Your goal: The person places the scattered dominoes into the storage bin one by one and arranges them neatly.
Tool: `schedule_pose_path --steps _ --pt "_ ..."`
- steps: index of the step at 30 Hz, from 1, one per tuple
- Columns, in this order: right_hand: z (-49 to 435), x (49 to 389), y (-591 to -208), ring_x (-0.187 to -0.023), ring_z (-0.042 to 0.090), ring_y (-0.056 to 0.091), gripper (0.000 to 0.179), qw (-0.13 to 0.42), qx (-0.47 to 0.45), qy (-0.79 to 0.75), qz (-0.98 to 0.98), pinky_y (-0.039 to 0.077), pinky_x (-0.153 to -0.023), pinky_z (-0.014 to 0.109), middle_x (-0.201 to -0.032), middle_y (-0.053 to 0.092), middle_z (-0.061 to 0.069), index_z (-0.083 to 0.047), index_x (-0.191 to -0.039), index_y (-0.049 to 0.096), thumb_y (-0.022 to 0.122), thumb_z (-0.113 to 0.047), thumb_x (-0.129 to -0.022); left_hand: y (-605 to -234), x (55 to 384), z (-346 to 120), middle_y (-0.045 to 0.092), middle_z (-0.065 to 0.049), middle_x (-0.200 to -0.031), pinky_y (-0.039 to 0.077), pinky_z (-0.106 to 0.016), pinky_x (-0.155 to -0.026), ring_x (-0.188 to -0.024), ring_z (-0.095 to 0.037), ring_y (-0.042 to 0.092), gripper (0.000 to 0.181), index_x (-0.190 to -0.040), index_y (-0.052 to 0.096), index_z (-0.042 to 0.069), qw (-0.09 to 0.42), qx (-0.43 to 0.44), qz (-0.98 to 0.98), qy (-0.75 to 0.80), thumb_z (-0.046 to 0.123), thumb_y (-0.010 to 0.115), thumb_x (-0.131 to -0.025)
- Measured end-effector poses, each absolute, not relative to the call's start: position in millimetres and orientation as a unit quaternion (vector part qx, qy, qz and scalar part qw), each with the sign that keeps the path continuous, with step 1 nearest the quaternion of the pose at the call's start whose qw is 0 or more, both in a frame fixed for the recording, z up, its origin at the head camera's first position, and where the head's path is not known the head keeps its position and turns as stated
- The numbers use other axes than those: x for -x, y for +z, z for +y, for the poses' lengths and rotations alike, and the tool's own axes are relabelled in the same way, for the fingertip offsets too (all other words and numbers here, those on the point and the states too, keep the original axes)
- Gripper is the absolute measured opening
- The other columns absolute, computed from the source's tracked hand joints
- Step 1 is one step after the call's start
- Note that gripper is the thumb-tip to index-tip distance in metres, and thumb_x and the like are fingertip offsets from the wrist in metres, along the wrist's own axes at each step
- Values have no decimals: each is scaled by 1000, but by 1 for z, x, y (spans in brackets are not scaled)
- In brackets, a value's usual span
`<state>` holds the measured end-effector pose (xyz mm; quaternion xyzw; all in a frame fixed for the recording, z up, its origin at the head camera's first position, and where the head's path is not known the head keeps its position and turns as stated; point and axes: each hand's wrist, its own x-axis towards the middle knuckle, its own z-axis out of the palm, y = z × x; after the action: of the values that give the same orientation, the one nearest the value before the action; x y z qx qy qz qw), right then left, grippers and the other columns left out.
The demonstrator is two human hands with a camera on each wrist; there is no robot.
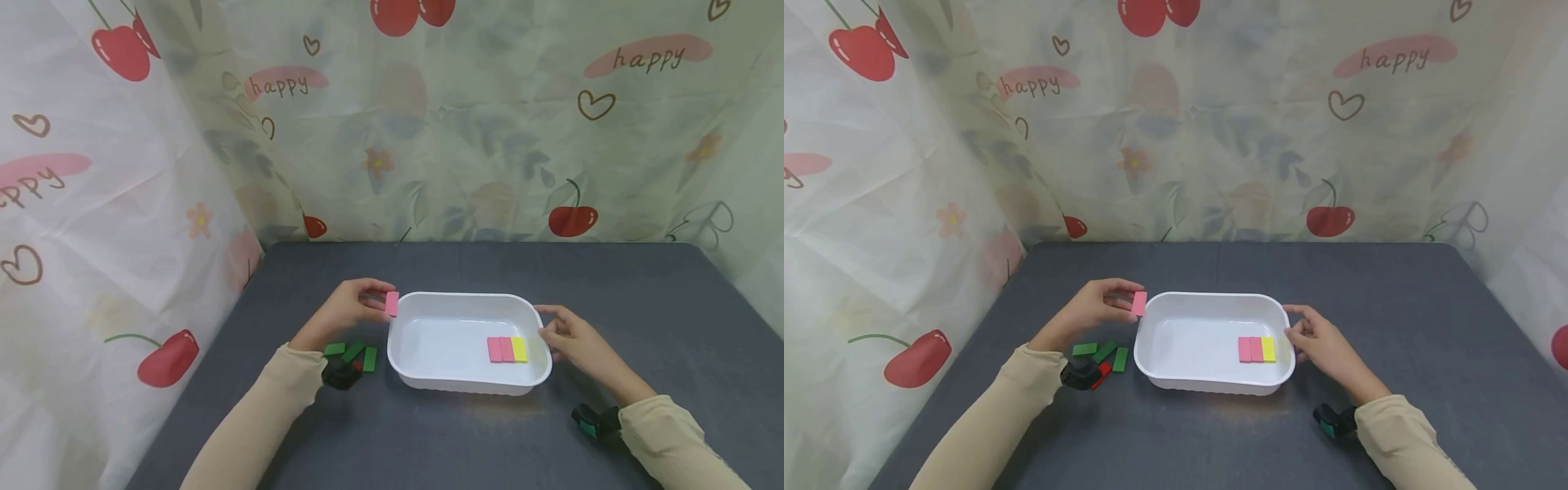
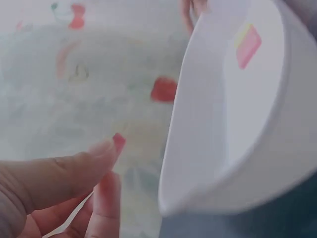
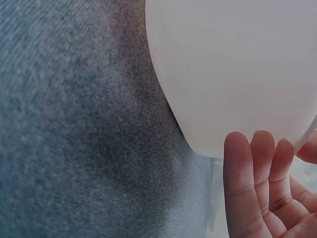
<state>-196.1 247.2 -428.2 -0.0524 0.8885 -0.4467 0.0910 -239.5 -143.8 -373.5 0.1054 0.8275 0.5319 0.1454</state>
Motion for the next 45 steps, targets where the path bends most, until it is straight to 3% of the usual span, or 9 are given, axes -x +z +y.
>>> schedule_pose_path --steps 9,20,31,45 --pt "247 196 -428 -83 21 60 56 85 58 -445 890 56 -69 33 -89 60 10 -2 -145 33 55 -19 -97 -381 220 -98 65 -6 -115 55 -35 -84 -96 -19 66 49 -123 64 14 162 -99 816 546 7 80 -77" --pt "247 196 -427 -84 21 60 55 86 58 -446 889 57 -68 33 -89 62 11 -1 -145 33 55 -18 -97 -401 213 -56 66 -4 -110 55 -33 -82 -90 -16 68 45 -117 66 9 190 -120 795 563 -1 79 -75" --pt "247 196 -428 -83 21 60 55 88 59 -450 887 56 -67 31 -89 61 11 -1 -145 33 56 -19 -97 -418 222 -36 65 -4 -99 54 -25 -71 -82 -13 69 44 -114 67 6 193 -139 820 521 -2 81 -72" --pt "247 195 -427 -84 22 60 55 87 61 -453 885 57 -68 33 -89 61 11 -1 -145 33 56 -18 -97 -430 231 -24 64 -3 -85 45 -21 -63 -72 -12 56 34 -100 70 5 184 -123 858 463 -6 78 -68"
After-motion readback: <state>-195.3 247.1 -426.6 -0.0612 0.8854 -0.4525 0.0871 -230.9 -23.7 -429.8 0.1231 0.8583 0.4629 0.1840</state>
